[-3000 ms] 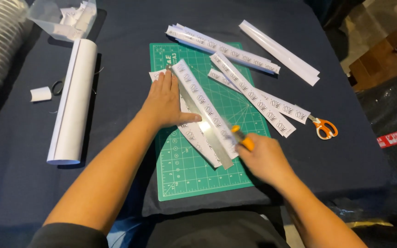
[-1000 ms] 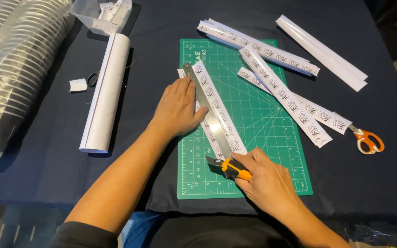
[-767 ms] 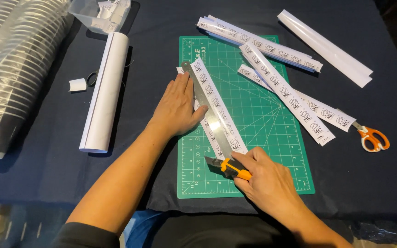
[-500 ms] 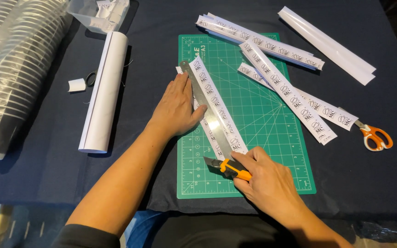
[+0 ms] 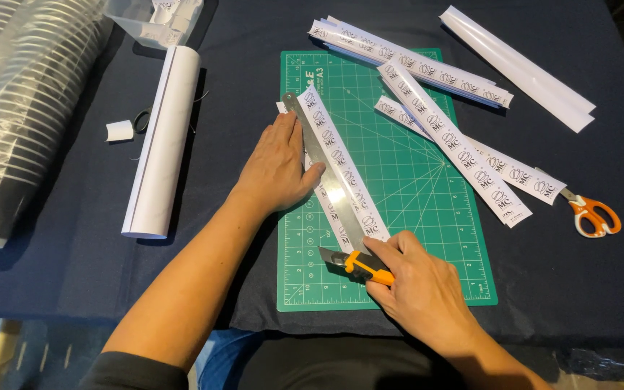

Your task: Cutting printed paper into strips using a utility knife and a metal ruler on a cutting mat.

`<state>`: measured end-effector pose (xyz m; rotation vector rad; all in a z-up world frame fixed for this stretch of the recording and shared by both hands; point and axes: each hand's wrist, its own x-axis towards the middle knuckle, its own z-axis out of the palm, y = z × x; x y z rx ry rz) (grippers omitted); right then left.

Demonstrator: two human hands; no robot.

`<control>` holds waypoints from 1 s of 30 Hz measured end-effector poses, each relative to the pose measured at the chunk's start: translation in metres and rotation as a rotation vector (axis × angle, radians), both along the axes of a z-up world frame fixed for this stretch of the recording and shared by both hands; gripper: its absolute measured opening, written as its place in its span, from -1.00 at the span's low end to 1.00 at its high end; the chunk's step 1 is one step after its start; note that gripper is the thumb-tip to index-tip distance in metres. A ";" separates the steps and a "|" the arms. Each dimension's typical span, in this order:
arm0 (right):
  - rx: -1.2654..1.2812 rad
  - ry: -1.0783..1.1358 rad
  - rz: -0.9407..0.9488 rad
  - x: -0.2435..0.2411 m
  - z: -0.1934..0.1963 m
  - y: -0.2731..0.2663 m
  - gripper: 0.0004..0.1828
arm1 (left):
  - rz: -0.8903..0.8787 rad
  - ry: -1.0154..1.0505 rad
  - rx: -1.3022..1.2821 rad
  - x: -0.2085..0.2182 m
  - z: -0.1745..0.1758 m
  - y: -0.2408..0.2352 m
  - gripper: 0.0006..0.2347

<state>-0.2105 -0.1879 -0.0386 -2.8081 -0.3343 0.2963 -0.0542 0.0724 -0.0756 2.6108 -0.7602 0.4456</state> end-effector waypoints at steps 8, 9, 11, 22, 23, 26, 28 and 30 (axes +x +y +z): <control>0.155 -0.211 0.001 -0.022 -0.017 -0.012 -0.47 | 0.060 0.073 0.093 0.005 -0.013 0.002 -0.27; 0.155 -0.213 -0.004 -0.026 -0.016 -0.014 -0.51 | 0.068 0.089 0.125 0.005 -0.015 0.001 -0.25; 0.159 -0.223 0.001 -0.029 -0.018 -0.015 -0.55 | 0.048 0.040 0.143 0.009 -0.016 0.004 -0.26; 0.140 -0.478 -0.018 -0.036 -0.035 -0.009 -0.73 | 0.013 0.051 0.105 0.006 -0.015 0.004 -0.29; 0.143 -0.499 -0.007 -0.036 -0.035 -0.009 -0.74 | 0.013 0.040 0.111 0.006 -0.016 0.004 -0.29; 0.153 -0.534 0.019 -0.036 -0.035 -0.007 -0.74 | 0.007 0.034 0.116 0.005 -0.013 0.003 -0.30; 0.160 -0.547 0.034 -0.036 -0.033 -0.006 -0.72 | 0.001 0.039 0.115 0.005 -0.012 0.003 -0.30; 0.166 -0.593 0.052 -0.035 -0.032 -0.003 -0.73 | 0.029 0.079 0.139 0.005 -0.013 0.003 -0.28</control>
